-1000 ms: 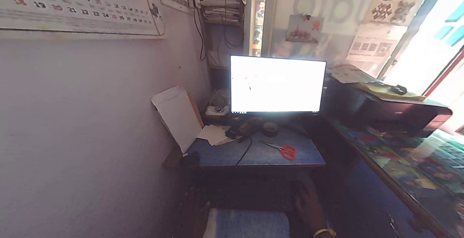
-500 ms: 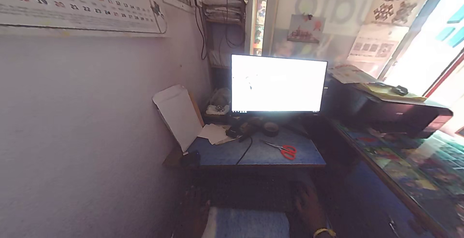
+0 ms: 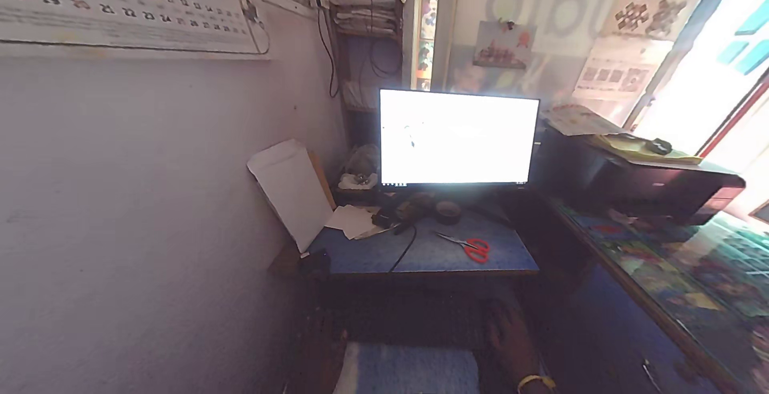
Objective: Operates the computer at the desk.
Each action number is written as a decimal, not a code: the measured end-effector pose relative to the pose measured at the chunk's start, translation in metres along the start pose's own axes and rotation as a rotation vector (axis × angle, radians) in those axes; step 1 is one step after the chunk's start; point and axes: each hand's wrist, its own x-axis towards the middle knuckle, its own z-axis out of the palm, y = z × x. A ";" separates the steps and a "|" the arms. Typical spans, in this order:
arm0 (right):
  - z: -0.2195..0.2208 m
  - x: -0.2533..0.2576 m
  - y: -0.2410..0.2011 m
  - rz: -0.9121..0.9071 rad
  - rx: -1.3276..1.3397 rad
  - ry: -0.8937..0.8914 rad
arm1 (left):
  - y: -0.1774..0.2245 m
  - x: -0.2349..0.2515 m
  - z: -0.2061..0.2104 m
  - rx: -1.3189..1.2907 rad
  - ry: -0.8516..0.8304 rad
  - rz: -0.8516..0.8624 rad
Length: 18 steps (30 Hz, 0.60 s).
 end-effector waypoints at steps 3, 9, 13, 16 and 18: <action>0.000 0.001 -0.001 0.029 -0.023 -0.005 | 0.002 0.000 -0.003 -0.009 -0.009 -0.004; -0.001 0.000 0.000 0.039 -0.028 -0.020 | 0.000 -0.002 0.000 -0.014 0.003 0.002; 0.000 0.002 0.000 0.035 -0.026 -0.010 | 0.000 -0.002 0.000 -0.014 0.002 -0.009; 0.000 0.002 0.001 0.036 -0.034 -0.007 | -0.001 -0.002 0.002 -0.011 0.010 -0.006; 0.000 0.002 0.001 0.041 -0.026 -0.014 | -0.001 -0.002 0.002 -0.008 0.004 -0.009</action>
